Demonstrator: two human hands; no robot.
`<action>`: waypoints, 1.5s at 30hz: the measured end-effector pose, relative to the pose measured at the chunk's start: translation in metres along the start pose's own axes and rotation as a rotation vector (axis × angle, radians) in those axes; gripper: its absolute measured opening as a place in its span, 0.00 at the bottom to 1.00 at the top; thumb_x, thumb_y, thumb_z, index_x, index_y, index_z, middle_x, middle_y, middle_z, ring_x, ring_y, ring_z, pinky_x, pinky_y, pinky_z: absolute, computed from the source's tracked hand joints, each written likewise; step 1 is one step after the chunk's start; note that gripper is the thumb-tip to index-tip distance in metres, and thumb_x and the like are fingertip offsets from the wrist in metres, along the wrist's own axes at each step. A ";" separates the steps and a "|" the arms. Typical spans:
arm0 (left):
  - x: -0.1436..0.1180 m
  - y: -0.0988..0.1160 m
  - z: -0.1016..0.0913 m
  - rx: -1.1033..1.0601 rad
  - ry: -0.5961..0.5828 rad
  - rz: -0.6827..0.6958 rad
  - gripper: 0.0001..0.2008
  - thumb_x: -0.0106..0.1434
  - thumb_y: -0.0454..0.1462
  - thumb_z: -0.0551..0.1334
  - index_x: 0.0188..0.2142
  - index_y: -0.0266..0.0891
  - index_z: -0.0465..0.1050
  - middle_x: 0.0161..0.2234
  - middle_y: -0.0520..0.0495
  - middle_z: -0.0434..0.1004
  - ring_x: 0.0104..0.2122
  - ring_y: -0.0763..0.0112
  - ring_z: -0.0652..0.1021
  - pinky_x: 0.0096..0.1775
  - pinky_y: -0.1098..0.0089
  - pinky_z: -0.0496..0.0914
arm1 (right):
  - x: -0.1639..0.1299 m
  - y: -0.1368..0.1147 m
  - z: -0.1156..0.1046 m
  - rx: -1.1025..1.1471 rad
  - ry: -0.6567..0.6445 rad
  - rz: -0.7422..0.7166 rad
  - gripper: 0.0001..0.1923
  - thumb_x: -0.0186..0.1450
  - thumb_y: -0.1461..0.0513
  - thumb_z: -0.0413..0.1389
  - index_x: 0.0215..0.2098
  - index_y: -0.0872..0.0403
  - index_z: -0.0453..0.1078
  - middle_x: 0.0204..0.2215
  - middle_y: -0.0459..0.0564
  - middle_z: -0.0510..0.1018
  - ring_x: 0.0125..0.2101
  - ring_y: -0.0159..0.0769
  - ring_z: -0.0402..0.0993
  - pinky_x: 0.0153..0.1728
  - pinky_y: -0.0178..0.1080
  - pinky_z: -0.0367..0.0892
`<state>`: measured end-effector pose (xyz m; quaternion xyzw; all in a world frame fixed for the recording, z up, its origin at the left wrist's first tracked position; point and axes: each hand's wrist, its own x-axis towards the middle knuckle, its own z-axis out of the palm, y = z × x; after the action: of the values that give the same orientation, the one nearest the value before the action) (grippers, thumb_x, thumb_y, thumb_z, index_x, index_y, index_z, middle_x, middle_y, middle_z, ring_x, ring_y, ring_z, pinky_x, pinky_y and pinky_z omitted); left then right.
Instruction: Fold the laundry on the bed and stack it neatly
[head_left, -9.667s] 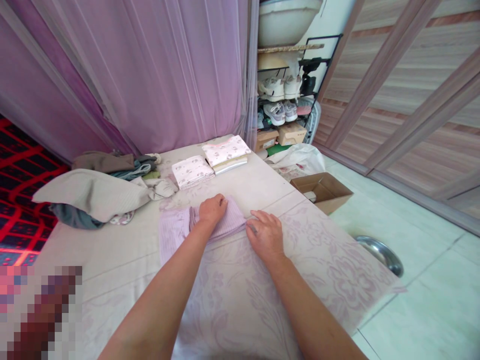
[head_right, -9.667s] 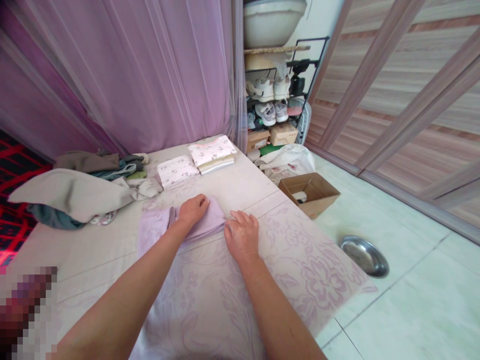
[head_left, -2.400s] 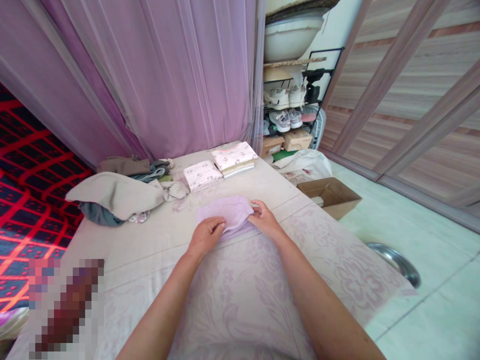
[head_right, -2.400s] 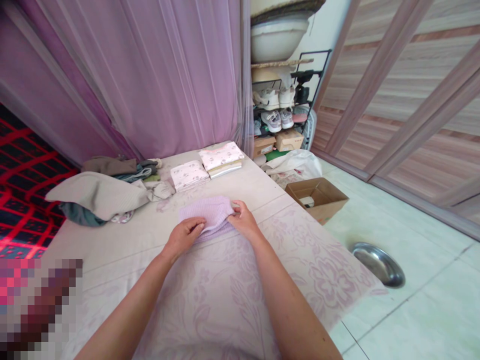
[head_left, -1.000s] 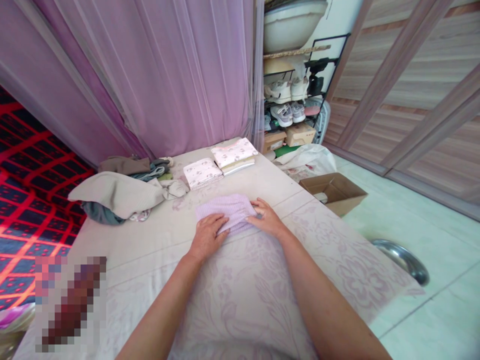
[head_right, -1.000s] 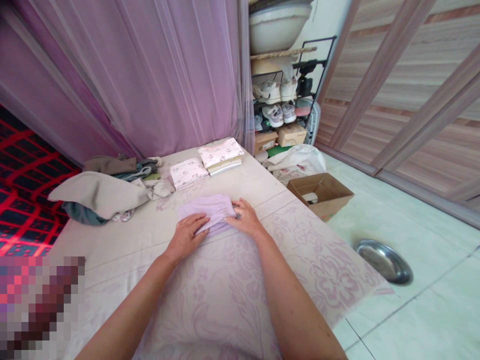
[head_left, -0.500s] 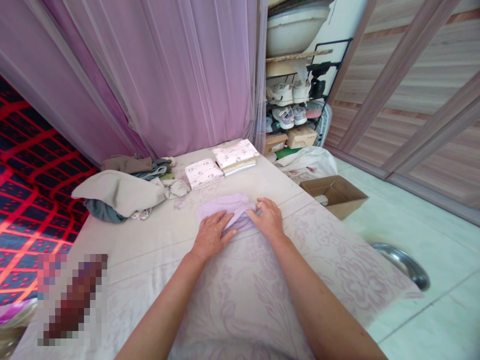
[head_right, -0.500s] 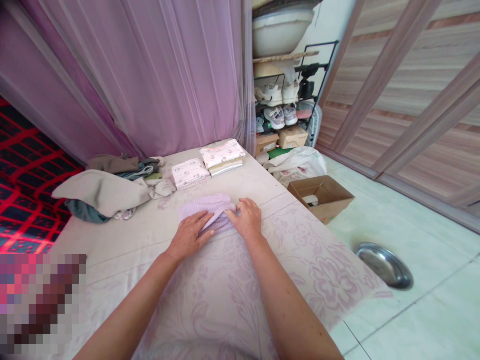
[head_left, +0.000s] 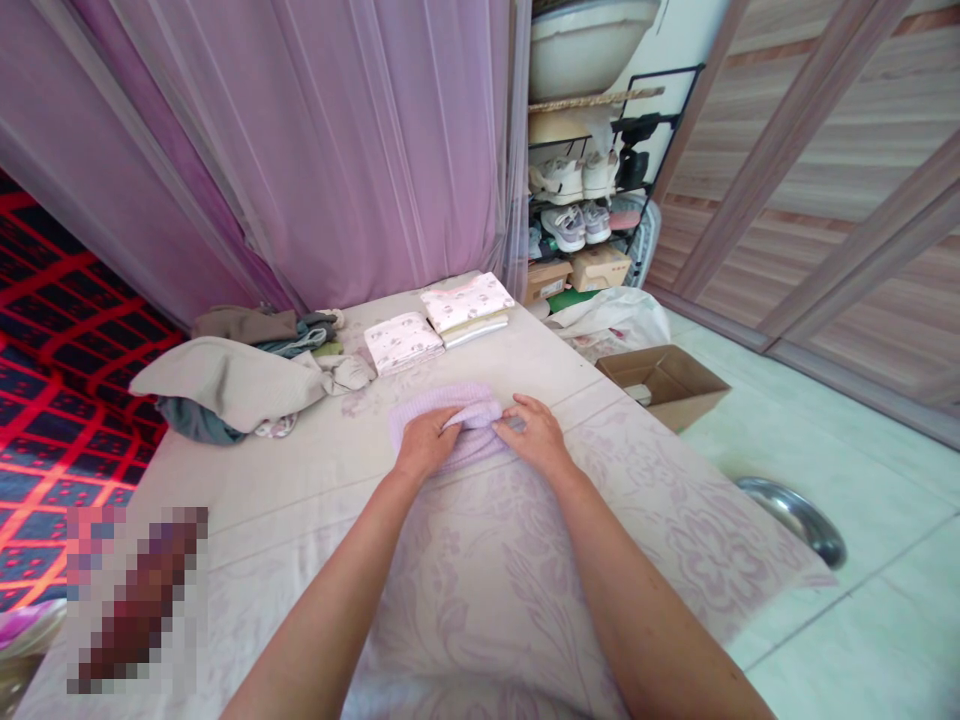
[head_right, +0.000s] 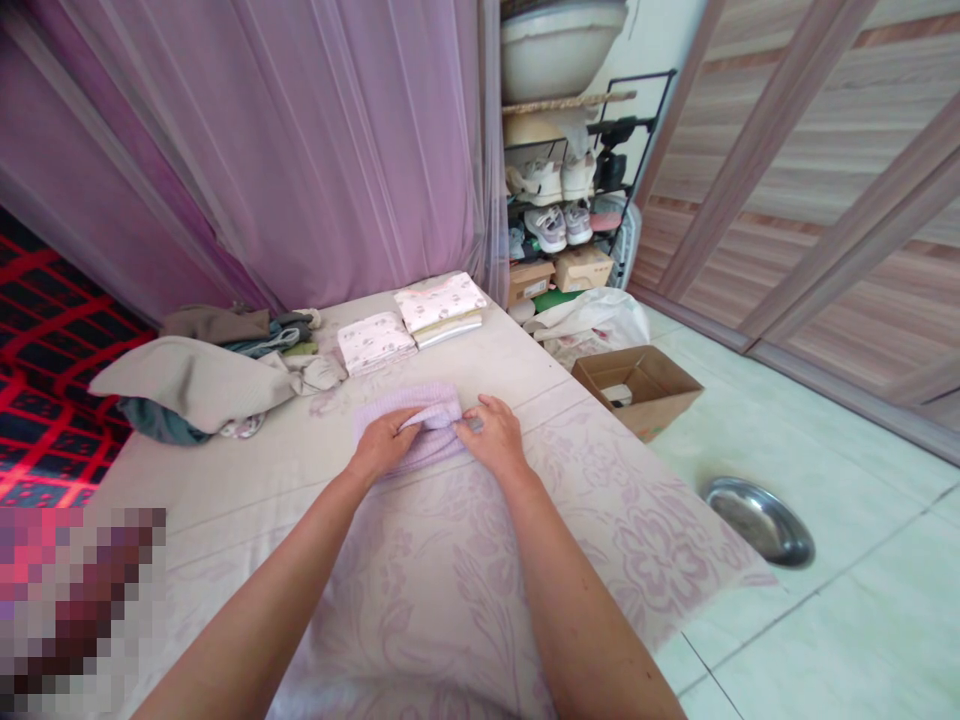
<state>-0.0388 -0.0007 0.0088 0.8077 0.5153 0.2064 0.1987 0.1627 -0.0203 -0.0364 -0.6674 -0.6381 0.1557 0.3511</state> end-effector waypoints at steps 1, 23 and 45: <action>0.000 0.000 0.000 -0.011 0.002 -0.008 0.17 0.65 0.37 0.55 0.51 0.47 0.74 0.50 0.53 0.77 0.49 0.64 0.76 0.52 0.67 0.67 | 0.000 0.000 0.000 -0.012 -0.005 0.007 0.13 0.56 0.55 0.61 0.37 0.52 0.76 0.54 0.56 0.71 0.55 0.46 0.64 0.57 0.47 0.57; 0.010 -0.002 -0.010 -0.432 0.044 -0.378 0.18 0.59 0.45 0.59 0.45 0.41 0.77 0.42 0.50 0.81 0.43 0.62 0.78 0.46 0.67 0.69 | 0.001 -0.014 0.009 -0.027 -0.090 0.037 0.13 0.56 0.51 0.61 0.34 0.49 0.75 0.57 0.52 0.69 0.61 0.50 0.55 0.58 0.55 0.50; 0.005 -0.006 -0.030 -0.124 -0.186 -0.014 0.24 0.65 0.53 0.49 0.46 0.44 0.76 0.47 0.50 0.79 0.47 0.62 0.76 0.50 0.65 0.67 | -0.001 -0.008 0.005 -0.040 -0.125 0.037 0.12 0.54 0.60 0.59 0.37 0.50 0.75 0.54 0.50 0.73 0.61 0.49 0.56 0.60 0.53 0.51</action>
<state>-0.0571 0.0095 0.0316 0.8059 0.4866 0.1605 0.2966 0.1534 -0.0199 -0.0349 -0.6747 -0.6494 0.1908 0.2943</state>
